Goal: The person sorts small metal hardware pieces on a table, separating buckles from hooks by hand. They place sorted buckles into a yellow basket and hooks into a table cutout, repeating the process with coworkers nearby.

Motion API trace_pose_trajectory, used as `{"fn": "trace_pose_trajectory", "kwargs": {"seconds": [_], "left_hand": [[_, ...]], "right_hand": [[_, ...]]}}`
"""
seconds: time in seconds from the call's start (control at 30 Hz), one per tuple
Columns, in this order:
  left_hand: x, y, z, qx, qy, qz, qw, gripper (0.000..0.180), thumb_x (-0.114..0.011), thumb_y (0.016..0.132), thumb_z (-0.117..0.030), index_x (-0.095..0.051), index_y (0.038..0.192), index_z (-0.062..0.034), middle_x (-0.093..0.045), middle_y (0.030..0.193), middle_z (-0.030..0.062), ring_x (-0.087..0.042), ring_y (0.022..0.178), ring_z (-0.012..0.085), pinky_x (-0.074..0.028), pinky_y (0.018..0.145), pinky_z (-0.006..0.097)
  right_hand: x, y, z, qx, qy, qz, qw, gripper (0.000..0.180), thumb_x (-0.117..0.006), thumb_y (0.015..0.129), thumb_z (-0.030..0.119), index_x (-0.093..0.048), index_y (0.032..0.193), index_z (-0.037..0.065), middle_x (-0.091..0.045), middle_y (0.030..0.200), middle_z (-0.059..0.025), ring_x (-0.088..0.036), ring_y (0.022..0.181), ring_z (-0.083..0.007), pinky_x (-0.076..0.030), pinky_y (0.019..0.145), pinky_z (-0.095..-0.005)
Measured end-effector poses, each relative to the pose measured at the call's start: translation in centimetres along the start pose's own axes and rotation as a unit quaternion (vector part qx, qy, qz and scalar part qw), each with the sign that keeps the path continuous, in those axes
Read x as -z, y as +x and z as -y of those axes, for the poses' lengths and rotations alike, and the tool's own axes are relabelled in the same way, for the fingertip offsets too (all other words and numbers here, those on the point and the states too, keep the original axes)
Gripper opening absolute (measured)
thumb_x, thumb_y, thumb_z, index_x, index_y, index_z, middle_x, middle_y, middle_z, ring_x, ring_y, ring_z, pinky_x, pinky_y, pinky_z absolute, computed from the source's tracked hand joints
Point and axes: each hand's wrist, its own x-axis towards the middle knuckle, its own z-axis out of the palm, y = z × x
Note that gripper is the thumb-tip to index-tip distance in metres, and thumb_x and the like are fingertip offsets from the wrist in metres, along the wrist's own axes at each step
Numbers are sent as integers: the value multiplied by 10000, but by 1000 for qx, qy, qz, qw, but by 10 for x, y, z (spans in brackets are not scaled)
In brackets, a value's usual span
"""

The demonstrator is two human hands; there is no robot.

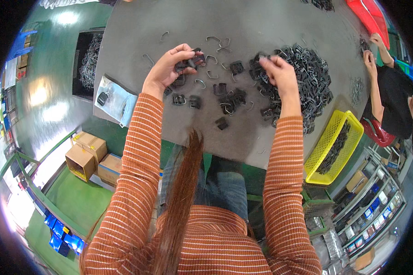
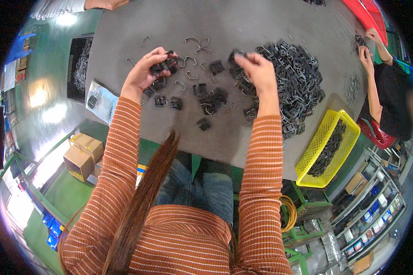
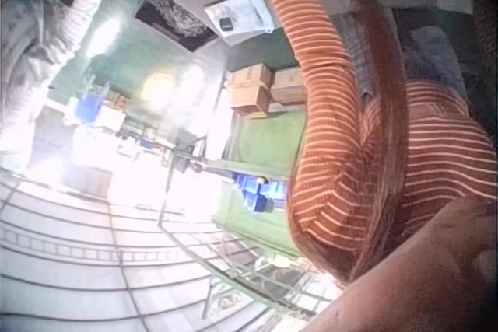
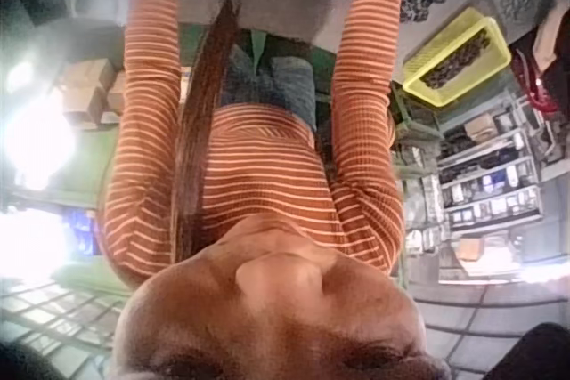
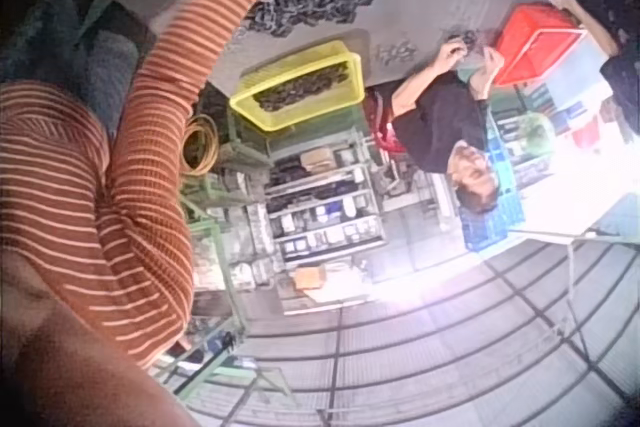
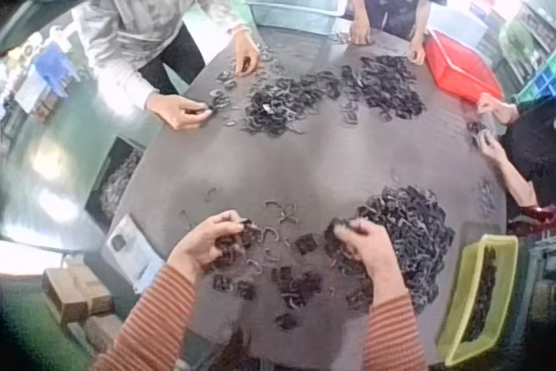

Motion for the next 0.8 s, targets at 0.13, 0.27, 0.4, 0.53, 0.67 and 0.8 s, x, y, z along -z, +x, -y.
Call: {"fn": "trace_pose_trajectory", "kwargs": {"seconds": [0.13,0.27,0.4,0.53,0.67,0.8], "left_hand": [[-10,-11,1,-48,-129,107,985,108,-555,863,-182,-496,892,-95,-587,1005,86,-602,881,213,-547,627,333],[-31,-9,23,9,15,60,998,145,-542,882,-177,-524,979,-70,-579,812,33,-601,740,142,-510,581,285],[-46,-5,69,-135,474,-47,869,242,-537,872,-158,-545,1090,-51,-603,753,92,-603,666,210,-504,614,327],[-64,-14,103,-143,718,-115,671,245,-573,830,-189,-494,1031,-73,-566,910,119,-590,851,305,-518,680,409],[-59,-14,118,-182,723,-129,654,204,-578,810,-164,-513,981,-72,-552,909,106,-569,865,296,-521,683,394],[-49,-12,107,-135,665,-91,729,208,-605,813,-194,-539,960,-63,-562,893,101,-578,826,274,-485,675,375]], "right_hand": [[11,-19,-16,-9,62,41,997,211,-694,762,185,-609,897,46,-574,751,-1,-491,598,-62,-309,466,-173],[10,-45,-14,27,317,166,933,157,-615,805,139,-549,937,84,-602,903,-50,-572,711,-109,-345,478,-189],[-9,-7,-16,19,98,165,981,144,-605,820,168,-573,931,82,-612,827,-53,-603,747,-185,-387,516,-248],[-51,12,-21,229,-508,43,829,317,-671,775,238,-535,1007,70,-620,844,-146,-627,804,-316,-493,649,-395],[-57,12,-16,236,-607,59,756,438,-704,735,296,-496,1051,74,-617,871,-189,-626,859,-339,-513,721,-447],[-27,5,-32,199,-380,127,895,352,-684,761,257,-541,1004,45,-616,942,-165,-613,873,-307,-467,772,-369]]}}
